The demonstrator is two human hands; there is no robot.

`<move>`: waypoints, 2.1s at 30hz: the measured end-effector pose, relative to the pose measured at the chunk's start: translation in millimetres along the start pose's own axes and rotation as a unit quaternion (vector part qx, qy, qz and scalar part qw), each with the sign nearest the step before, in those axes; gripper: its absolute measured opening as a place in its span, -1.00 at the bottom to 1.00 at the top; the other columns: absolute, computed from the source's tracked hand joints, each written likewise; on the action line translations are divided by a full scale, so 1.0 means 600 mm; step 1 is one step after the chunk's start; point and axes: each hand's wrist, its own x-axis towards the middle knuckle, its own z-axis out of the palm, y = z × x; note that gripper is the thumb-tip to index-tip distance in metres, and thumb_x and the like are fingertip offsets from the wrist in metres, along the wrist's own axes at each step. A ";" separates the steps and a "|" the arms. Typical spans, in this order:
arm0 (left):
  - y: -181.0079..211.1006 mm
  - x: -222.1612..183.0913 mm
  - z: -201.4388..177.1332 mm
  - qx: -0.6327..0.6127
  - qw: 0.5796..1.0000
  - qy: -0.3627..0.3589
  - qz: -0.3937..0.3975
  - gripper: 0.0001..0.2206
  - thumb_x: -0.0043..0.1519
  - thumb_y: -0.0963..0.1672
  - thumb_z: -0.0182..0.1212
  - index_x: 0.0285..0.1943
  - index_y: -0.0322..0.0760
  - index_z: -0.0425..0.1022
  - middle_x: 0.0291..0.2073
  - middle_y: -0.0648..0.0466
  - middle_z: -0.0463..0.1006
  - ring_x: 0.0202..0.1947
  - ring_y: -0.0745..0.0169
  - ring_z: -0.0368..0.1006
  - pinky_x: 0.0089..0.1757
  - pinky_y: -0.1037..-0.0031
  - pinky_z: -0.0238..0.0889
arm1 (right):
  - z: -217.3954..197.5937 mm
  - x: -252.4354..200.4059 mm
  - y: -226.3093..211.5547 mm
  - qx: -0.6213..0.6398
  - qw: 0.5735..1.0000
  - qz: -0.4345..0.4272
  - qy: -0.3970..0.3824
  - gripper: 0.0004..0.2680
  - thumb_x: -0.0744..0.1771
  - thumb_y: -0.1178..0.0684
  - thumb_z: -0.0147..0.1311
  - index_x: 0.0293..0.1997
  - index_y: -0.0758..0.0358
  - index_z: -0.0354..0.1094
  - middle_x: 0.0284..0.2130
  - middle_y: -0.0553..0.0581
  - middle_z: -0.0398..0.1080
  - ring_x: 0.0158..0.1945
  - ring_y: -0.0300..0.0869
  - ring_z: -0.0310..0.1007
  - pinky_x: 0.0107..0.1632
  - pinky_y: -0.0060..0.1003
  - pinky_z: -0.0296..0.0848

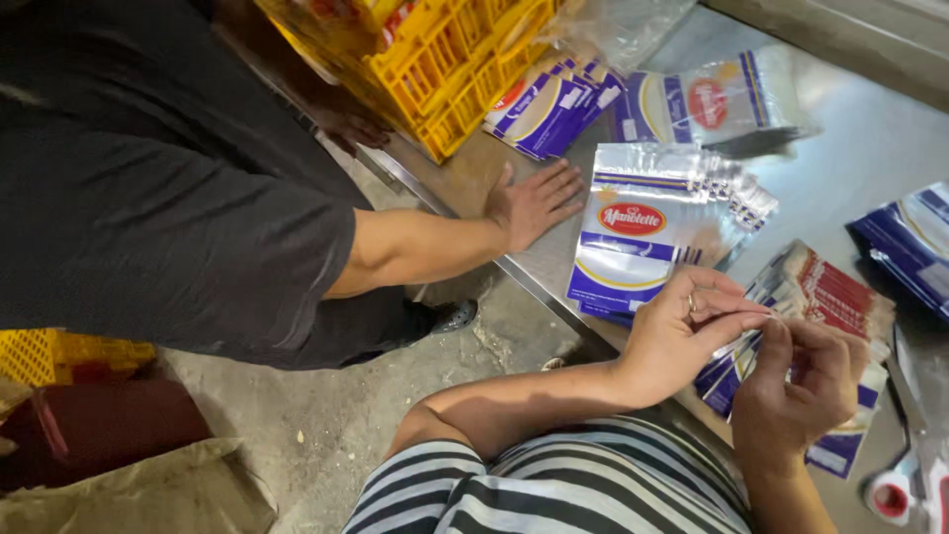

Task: The person packages individual blue and white bags, using a handheld tape dispenser to seal them. They take small white labels and apply them to each bag, handling several bags from a stack and moving them aside on a stainless steel surface.

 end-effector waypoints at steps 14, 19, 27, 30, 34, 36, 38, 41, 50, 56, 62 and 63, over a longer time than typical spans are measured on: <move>0.033 0.011 0.002 0.199 0.979 -0.013 0.044 -0.68 0.40 -0.24 0.24 0.19 -0.47 0.17 -0.05 -0.16 0.60 0.03 0.27 0.56 0.08 0.50 0.47 | 0.009 0.016 -0.010 0.059 0.995 0.081 0.007 -0.95 0.42 0.26 0.17 -0.11 0.42 0.38 -0.15 0.10 0.29 -0.20 -0.32 0.31 -0.21 -0.46 0.30; 0.023 0.009 -0.003 0.177 0.983 -0.035 0.031 -0.68 0.41 -0.25 0.18 0.24 -0.49 0.15 0.03 -0.22 0.58 0.09 0.25 0.53 0.13 0.49 0.44 | 0.003 0.016 0.004 0.177 0.972 0.154 -0.013 -0.88 0.53 0.23 0.17 -0.11 0.45 0.36 -0.31 0.07 0.42 -0.30 -0.38 0.37 -0.20 -0.55 0.31; -0.003 0.017 -0.017 0.091 0.996 -0.022 -0.013 -0.72 0.45 -0.27 0.14 0.23 -0.51 0.14 -0.02 -0.25 0.59 0.04 0.24 0.54 0.13 0.47 0.42 | 0.005 0.016 0.002 0.201 0.969 0.140 -0.024 -0.90 0.51 0.25 0.16 -0.11 0.45 0.39 -0.25 0.06 0.42 -0.29 -0.40 0.38 -0.19 -0.55 0.32; -0.013 0.019 -0.021 0.044 0.999 -0.027 -0.006 -0.72 0.45 -0.27 0.14 0.23 -0.48 0.13 -0.03 -0.25 0.58 0.04 0.24 0.54 0.10 0.51 0.42 | 0.006 0.014 0.005 0.171 0.976 0.133 -0.021 -0.91 0.50 0.28 0.16 -0.13 0.46 0.40 -0.23 0.05 0.40 -0.28 -0.39 0.37 -0.18 -0.54 0.32; -0.017 0.020 -0.024 0.049 0.998 -0.025 -0.009 -0.73 0.44 -0.29 0.14 0.22 -0.48 0.14 -0.04 -0.26 0.58 0.05 0.22 0.54 0.13 0.47 0.42 | 0.005 0.010 0.011 0.133 0.985 0.111 -0.023 -0.96 0.48 0.30 0.15 -0.09 0.47 0.44 -0.17 0.06 0.38 -0.23 -0.38 0.35 -0.16 -0.54 0.32; -0.013 0.021 -0.022 0.046 0.999 -0.024 -0.013 -0.74 0.46 -0.29 0.14 0.22 -0.48 0.15 -0.04 -0.25 0.59 0.05 0.22 0.54 0.12 0.50 0.42 | 0.005 0.009 0.016 0.144 0.983 0.111 -0.021 -0.97 0.48 0.30 0.15 -0.08 0.46 0.44 -0.14 0.05 0.37 -0.20 -0.39 0.36 -0.14 -0.55 0.34; -0.006 0.021 -0.019 0.082 0.996 -0.019 -0.003 -0.70 0.41 -0.28 0.16 0.21 -0.47 0.13 -0.04 -0.23 0.58 0.04 0.24 0.54 0.14 0.46 0.42 | 0.009 0.007 0.020 0.155 0.982 0.110 -0.020 -0.98 0.48 0.30 0.14 -0.07 0.46 0.44 -0.11 0.05 0.36 -0.17 -0.40 0.37 -0.12 -0.56 0.37; 0.007 0.021 -0.013 0.158 0.986 -0.020 0.050 -0.69 0.39 -0.27 0.20 0.20 -0.47 0.14 -0.06 -0.20 0.59 0.02 0.24 0.55 0.07 0.51 0.44 | 0.013 0.004 0.027 0.119 0.989 0.083 -0.020 -0.97 0.47 0.30 0.12 -0.04 0.48 0.44 -0.14 0.06 0.32 -0.12 -0.38 0.37 -0.07 -0.55 0.38; 0.018 0.022 -0.012 0.278 0.960 -0.029 0.037 -0.68 0.38 -0.20 0.22 0.19 -0.47 0.20 -0.01 -0.13 0.55 0.09 0.14 0.55 0.19 0.39 0.43 | 0.011 0.012 0.029 -0.004 1.000 -0.005 -0.029 -0.97 0.47 0.34 0.16 -0.09 0.47 0.41 -0.10 0.21 0.40 -0.11 -0.22 0.36 -0.09 -0.44 0.46; 0.024 0.025 -0.008 0.285 0.958 -0.034 0.018 -0.70 0.38 -0.18 0.23 0.14 -0.45 0.20 -0.02 -0.09 0.55 0.07 0.18 0.56 0.18 0.40 0.46 | 0.007 0.026 0.020 -0.061 0.997 -0.016 -0.040 -0.97 0.45 0.35 0.11 -0.10 0.45 0.38 -0.14 0.24 0.39 -0.11 -0.16 0.41 -0.10 -0.36 0.44; 0.068 0.032 -0.019 0.261 0.965 -0.035 -0.006 -0.71 0.34 -0.20 0.25 0.15 -0.36 0.26 -0.07 -0.03 0.57 0.00 0.18 0.57 0.05 0.44 0.46 | 0.001 0.035 0.002 0.017 0.997 0.038 -0.072 -0.95 0.48 0.30 0.06 -0.12 0.39 0.34 -0.31 0.05 0.26 -0.30 -0.34 0.24 -0.25 -0.47 0.25; 0.080 0.031 -0.021 0.265 0.963 -0.035 -0.023 -0.71 0.32 -0.19 0.25 0.14 -0.35 0.26 -0.06 0.01 0.58 -0.02 0.23 0.60 0.02 0.46 0.48 | 0.000 0.035 -0.009 0.083 0.988 0.103 -0.084 -0.97 0.47 0.27 0.04 -0.10 0.34 0.31 -0.31 -0.01 0.29 -0.30 -0.37 0.27 -0.24 -0.49 0.28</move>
